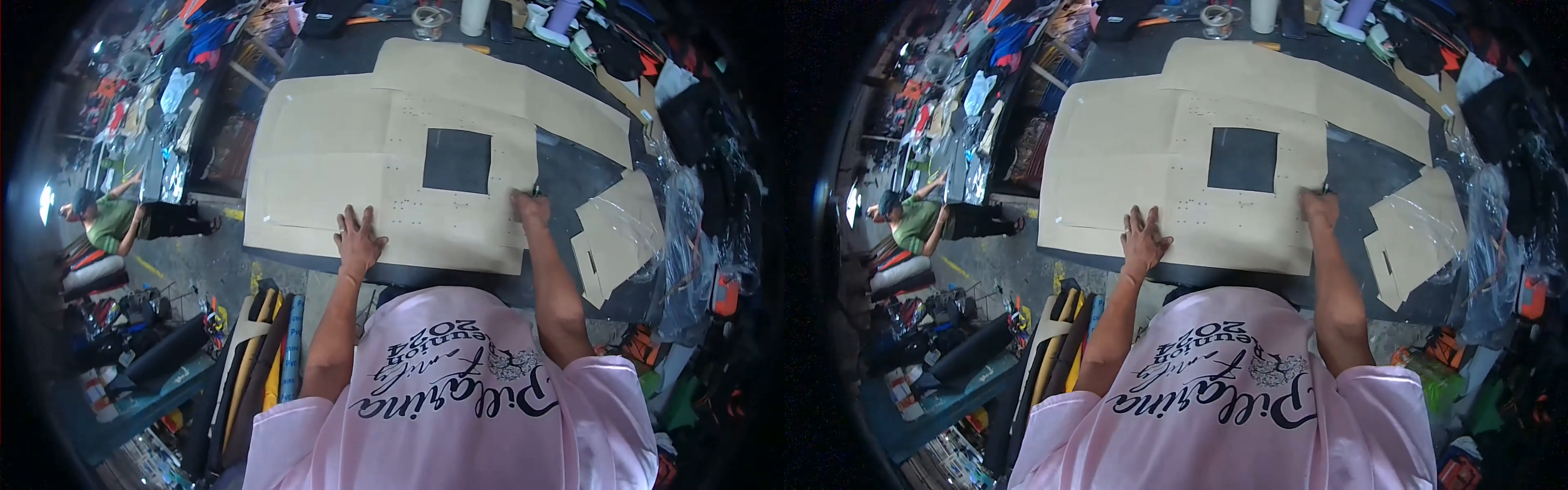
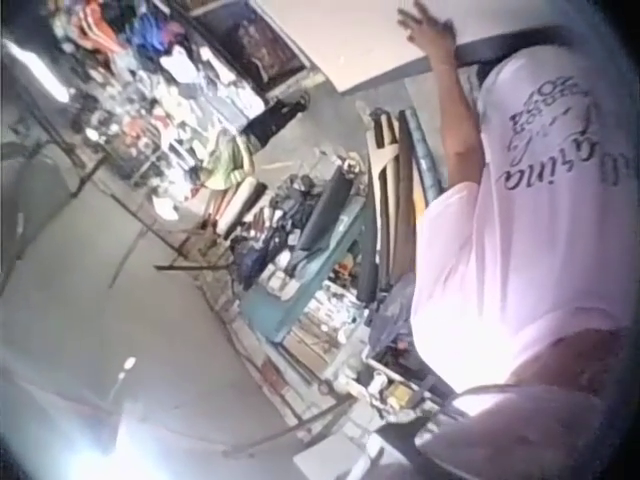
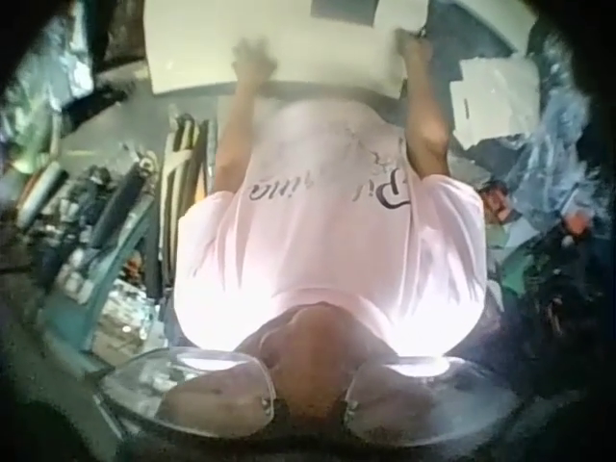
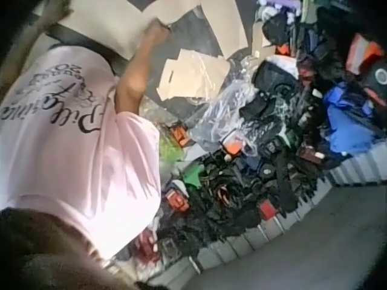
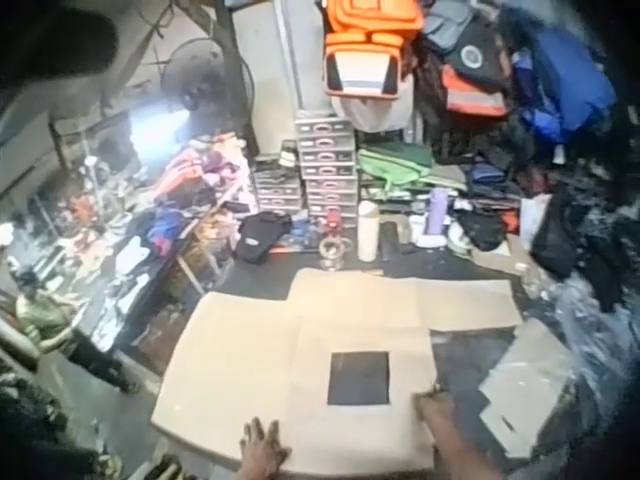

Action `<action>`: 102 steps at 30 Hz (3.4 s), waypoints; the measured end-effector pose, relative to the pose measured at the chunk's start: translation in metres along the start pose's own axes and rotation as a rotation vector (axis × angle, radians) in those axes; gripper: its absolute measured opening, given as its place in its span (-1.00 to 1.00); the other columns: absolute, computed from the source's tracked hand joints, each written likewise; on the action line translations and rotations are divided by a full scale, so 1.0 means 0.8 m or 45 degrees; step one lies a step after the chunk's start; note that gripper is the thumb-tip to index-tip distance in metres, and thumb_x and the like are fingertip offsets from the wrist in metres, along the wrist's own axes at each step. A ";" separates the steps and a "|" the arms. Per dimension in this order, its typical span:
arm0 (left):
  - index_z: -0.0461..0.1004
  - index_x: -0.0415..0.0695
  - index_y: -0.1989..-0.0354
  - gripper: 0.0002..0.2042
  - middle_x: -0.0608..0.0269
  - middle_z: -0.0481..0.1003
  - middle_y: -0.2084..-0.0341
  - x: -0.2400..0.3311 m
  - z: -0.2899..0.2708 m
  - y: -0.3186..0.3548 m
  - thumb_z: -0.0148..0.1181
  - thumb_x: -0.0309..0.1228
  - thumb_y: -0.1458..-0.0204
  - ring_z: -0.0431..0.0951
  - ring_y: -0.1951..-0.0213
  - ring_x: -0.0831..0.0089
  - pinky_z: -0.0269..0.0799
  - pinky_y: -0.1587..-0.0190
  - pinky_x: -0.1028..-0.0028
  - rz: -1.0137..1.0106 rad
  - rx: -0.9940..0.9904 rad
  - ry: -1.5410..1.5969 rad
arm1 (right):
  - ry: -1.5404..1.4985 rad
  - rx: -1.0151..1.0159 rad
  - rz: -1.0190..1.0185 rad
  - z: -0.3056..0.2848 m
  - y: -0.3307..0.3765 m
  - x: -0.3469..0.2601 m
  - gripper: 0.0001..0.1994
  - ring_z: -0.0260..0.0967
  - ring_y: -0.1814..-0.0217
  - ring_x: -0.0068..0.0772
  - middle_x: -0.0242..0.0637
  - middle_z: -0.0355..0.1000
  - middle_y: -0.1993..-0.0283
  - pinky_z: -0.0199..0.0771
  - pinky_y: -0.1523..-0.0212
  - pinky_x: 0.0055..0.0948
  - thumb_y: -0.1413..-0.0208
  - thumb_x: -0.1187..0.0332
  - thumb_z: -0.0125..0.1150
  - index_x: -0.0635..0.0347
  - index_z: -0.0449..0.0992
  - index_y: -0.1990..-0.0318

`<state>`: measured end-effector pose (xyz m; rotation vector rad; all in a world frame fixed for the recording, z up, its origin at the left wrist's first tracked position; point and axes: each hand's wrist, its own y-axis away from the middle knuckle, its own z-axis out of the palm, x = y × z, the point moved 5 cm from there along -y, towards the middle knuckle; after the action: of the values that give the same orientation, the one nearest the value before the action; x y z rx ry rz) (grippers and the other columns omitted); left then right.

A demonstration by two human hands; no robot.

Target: The recorder unwraps a large paper pattern on a workbench and begins marking it with a pen in a workshop environment.

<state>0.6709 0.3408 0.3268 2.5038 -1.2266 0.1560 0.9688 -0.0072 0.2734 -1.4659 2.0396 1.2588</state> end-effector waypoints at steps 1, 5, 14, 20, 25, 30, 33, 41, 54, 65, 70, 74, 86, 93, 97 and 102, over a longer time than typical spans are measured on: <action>0.10 0.22 -0.44 -0.14 -0.08 -0.08 -0.45 -0.004 0.000 0.004 0.40 -0.06 0.07 -0.08 -0.44 -0.20 0.10 -0.26 -0.29 -0.020 -0.001 -0.040 | 0.110 -0.057 0.100 0.003 0.004 -0.003 -0.49 0.56 0.21 -0.23 -0.11 0.60 0.23 0.53 0.24 -0.21 0.28 0.17 0.50 0.33 0.64 0.15; 0.08 0.23 -0.45 -0.13 0.00 -0.12 -0.47 -0.010 -0.002 0.010 0.40 -0.04 0.07 -0.10 -0.45 -0.18 0.07 -0.27 -0.31 -0.073 -0.009 -0.048 | 0.381 0.157 0.306 0.003 0.005 -0.022 -0.40 0.56 0.02 -0.16 -0.05 0.59 0.06 0.56 0.09 -0.22 0.28 0.15 0.48 0.30 0.59 0.02; 0.05 0.23 -0.45 -0.10 0.04 -0.13 -0.48 -0.010 -0.003 0.011 0.41 -0.02 0.09 -0.10 -0.46 -0.15 0.14 -0.26 -0.24 -0.142 -0.058 -0.110 | 0.488 0.226 -0.183 -0.003 -0.044 -0.034 -0.49 0.36 -0.18 0.13 0.10 0.39 -0.12 0.42 -0.16 -0.06 0.08 0.15 0.25 0.26 0.46 -0.02; 0.02 0.24 -0.46 -0.07 0.04 -0.15 -0.49 -0.016 -0.001 0.010 0.43 -0.04 0.11 -0.12 -0.46 -0.19 0.14 -0.27 -0.25 -0.157 -0.105 -0.089 | 0.677 0.344 -0.425 -0.031 -0.075 -0.103 -0.58 0.41 -0.11 0.10 -0.05 0.42 -0.05 0.48 -0.08 -0.05 0.08 0.27 0.17 0.11 0.46 -0.02; 0.04 0.23 -0.45 -0.05 -0.04 -0.10 -0.47 -0.011 -0.004 0.012 0.48 -0.11 0.16 -0.07 -0.43 -0.27 0.20 -0.24 -0.25 -0.219 -0.083 -0.072 | 0.730 0.301 -0.793 -0.026 -0.139 -0.114 -0.52 0.40 -0.15 0.04 -0.12 0.39 -0.16 0.51 -0.05 -0.09 0.03 0.33 0.18 0.03 0.42 -0.13; 0.05 0.19 -0.45 -0.04 -0.10 -0.10 -0.46 -0.006 0.004 0.006 0.48 -0.15 0.18 -0.07 -0.42 -0.34 0.18 -0.26 -0.24 -0.145 -0.020 -0.015 | 0.893 0.184 -0.959 -0.027 -0.213 -0.113 -0.56 0.36 -0.24 -0.04 -0.17 0.34 -0.27 0.50 -0.11 -0.12 -0.18 0.27 0.14 0.00 0.37 -0.23; 0.04 0.21 -0.45 -0.04 -0.10 -0.12 -0.46 -0.007 0.000 0.007 0.48 -0.14 0.18 -0.08 -0.42 -0.34 0.14 -0.27 -0.27 -0.197 -0.047 -0.006 | 0.889 0.104 -0.995 -0.030 -0.246 -0.120 -0.60 0.29 -0.31 -0.02 -0.17 0.29 -0.32 0.46 -0.16 -0.16 -0.26 0.25 0.08 -0.06 0.36 -0.25; 0.02 0.14 -0.46 -0.06 -0.22 -0.13 -0.44 -0.002 0.004 0.000 0.45 -0.12 0.11 -0.09 -0.39 -0.45 0.13 -0.26 -0.26 -0.104 -0.052 0.003 | 0.907 0.187 -0.874 -0.048 -0.318 -0.168 -0.60 0.42 -0.15 0.06 -0.22 0.32 -0.28 0.50 -0.06 -0.04 -0.31 0.21 0.00 -0.15 0.31 -0.29; 0.01 0.06 -0.47 -0.08 -0.25 -0.19 -0.47 -0.023 0.012 0.005 0.42 -0.17 0.08 -0.15 -0.43 -0.37 0.02 -0.34 -0.20 -0.191 -0.138 -0.110 | 0.431 0.430 -0.660 -0.017 -0.192 -0.105 -0.42 0.35 -0.21 0.16 0.12 0.43 -0.11 0.32 -0.24 -0.10 -0.08 0.15 0.30 0.34 0.40 -0.17; 0.05 0.19 -0.45 -0.07 -0.05 -0.22 -0.49 -0.004 -0.007 0.008 0.42 -0.18 0.16 -0.20 -0.45 -0.31 0.01 -0.27 -0.38 -0.340 -0.110 0.036 | 0.126 0.125 -0.397 -0.012 -0.014 0.048 -0.29 0.51 0.05 -0.08 -0.03 0.52 0.07 0.47 -0.01 -0.18 0.31 0.05 0.60 0.35 0.46 0.04; 0.07 0.19 -0.44 -0.10 -0.04 -0.20 -0.49 -0.016 -0.003 0.019 0.42 -0.14 0.13 -0.18 -0.46 -0.25 0.05 -0.29 -0.33 -0.325 -0.105 0.029 | 0.377 0.007 -0.238 0.009 -0.014 0.027 -0.29 0.53 0.02 -0.02 0.06 0.52 0.03 0.47 -0.04 -0.17 0.36 0.13 0.59 0.39 0.45 0.04; 0.11 0.17 -0.43 -0.15 -0.07 -0.13 -0.47 -0.015 0.000 0.029 0.39 -0.12 0.09 -0.09 -0.45 -0.21 0.09 -0.29 -0.27 -0.266 -0.096 -0.014 | 0.372 0.052 -0.194 0.003 -0.022 0.039 -0.38 0.53 -0.03 -0.01 -0.01 0.57 0.02 0.48 -0.07 -0.15 0.27 0.03 0.48 0.26 0.59 0.05; 0.11 0.29 -0.43 -0.17 -0.04 -0.12 -0.47 -0.038 0.015 0.071 0.38 -0.05 0.06 -0.12 -0.45 -0.24 0.09 -0.23 -0.41 -0.262 0.046 0.087 | 0.518 0.299 0.005 0.018 -0.010 -0.009 -0.63 0.52 -0.09 0.01 -0.04 0.55 -0.01 0.55 -0.05 -0.16 0.18 0.13 0.29 0.16 0.63 0.22; 0.10 0.33 -0.43 -0.17 -0.09 -0.12 -0.46 -0.037 0.020 0.078 0.35 0.00 0.05 -0.08 -0.42 -0.31 0.14 -0.22 -0.37 -0.204 0.016 0.034 | 0.426 -0.037 0.217 0.012 -0.011 0.000 -0.49 0.47 -0.14 0.02 0.06 0.45 -0.12 0.52 -0.10 -0.13 0.14 0.19 0.29 0.14 0.48 -0.04; 0.10 0.36 -0.43 -0.18 -0.18 -0.12 -0.45 -0.050 0.028 0.102 0.35 0.01 0.05 -0.04 -0.37 -0.43 0.15 -0.26 -0.27 -0.231 -0.003 0.029 | 0.502 0.233 0.087 0.001 0.054 -0.021 -0.38 0.44 -0.10 0.10 0.00 0.24 -0.17 0.52 -0.08 -0.11 0.13 0.25 0.32 0.11 0.31 -0.17; 0.16 0.27 -0.42 -0.21 -0.31 -0.09 -0.42 -0.069 0.037 0.132 0.35 0.00 0.04 -0.02 -0.36 -0.47 0.15 -0.32 -0.12 -0.185 0.041 0.065 | 0.458 0.177 -0.086 -0.008 0.103 0.006 -0.31 0.38 -0.15 0.11 -0.06 0.25 -0.16 0.49 -0.12 -0.06 0.20 0.21 0.45 0.07 0.29 -0.15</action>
<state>0.5528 0.3116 0.3127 2.5886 -1.0258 0.2032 0.8954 -0.0088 0.3121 -1.7789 2.2232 0.8544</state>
